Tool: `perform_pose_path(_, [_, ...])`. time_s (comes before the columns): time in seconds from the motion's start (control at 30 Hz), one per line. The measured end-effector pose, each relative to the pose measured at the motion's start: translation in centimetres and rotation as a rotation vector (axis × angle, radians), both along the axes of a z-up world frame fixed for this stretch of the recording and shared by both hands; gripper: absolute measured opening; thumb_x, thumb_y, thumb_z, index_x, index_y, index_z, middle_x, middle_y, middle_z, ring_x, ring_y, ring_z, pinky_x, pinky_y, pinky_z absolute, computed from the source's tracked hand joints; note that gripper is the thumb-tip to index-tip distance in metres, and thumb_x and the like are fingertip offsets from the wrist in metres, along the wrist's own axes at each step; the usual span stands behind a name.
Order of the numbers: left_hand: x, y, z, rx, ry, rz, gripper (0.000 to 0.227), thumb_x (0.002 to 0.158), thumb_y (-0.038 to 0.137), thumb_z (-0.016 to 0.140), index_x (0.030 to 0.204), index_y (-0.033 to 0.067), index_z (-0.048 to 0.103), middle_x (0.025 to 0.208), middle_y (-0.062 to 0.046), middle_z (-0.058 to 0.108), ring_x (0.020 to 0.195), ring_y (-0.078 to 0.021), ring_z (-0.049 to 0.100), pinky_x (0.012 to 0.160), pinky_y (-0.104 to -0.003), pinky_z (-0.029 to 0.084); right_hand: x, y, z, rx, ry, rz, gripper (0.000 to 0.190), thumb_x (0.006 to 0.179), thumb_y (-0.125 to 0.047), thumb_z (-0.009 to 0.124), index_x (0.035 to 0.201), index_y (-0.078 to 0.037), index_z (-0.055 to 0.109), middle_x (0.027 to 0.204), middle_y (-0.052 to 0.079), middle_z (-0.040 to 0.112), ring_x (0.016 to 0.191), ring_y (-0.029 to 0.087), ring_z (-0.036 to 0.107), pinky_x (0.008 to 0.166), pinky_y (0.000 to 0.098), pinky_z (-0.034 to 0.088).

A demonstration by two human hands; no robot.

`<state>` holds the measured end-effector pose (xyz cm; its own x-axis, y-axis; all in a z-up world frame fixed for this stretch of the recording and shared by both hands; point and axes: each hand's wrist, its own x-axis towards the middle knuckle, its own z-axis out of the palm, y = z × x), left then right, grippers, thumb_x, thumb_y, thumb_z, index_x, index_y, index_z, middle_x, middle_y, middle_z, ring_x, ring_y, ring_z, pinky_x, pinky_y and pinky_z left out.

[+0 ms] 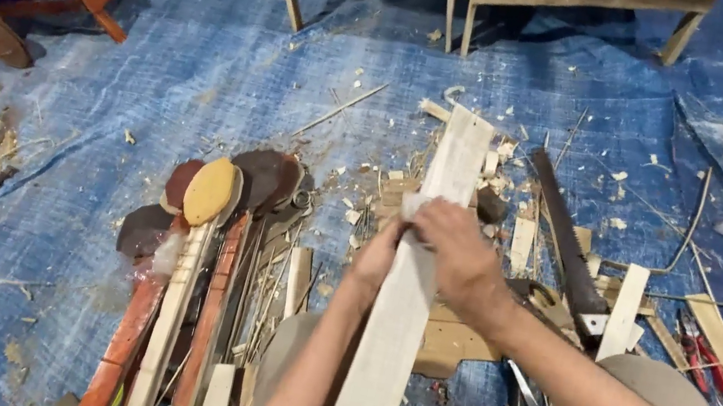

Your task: Sanding a wooden instrument neck to smooth the surface and edges using sandpaper.

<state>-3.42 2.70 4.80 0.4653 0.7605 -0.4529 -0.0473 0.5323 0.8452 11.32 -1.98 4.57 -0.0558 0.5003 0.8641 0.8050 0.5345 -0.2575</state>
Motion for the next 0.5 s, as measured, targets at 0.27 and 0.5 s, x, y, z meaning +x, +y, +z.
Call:
perform_pose_path(0.27, [0.7,-2.0,2.5,-0.155,-0.215,-0.033,0.056,0.098,0.05,0.063,0.134,0.0073,0.067,0.126,-0.017,0.068,0.105,-0.0221,0.068,0.1,-0.039,0.053,10.2,6.9,-2.7,-0.02,-0.094,-0.185,0.033,0.111,-0.007,0.043,0.125,0.0,0.072,0.123,0.016,0.072,0.121,0.033,0.065,0.11,0.041,0.05])
perform_pose_path(0.5, [-0.5,3.8,-4.9,-0.189,-0.21,0.093,0.055,0.097,0.051,0.062,0.13,0.0074,0.07,0.12,-0.014,0.072,0.105,-0.0251,0.069,0.102,-0.042,0.052,0.2,-1.6,1.4,-0.26,0.096,0.165,0.02,0.106,-0.005,0.042,0.105,-0.004,0.062,0.105,0.012,0.068,0.091,0.021,0.065,0.09,0.03,0.065])
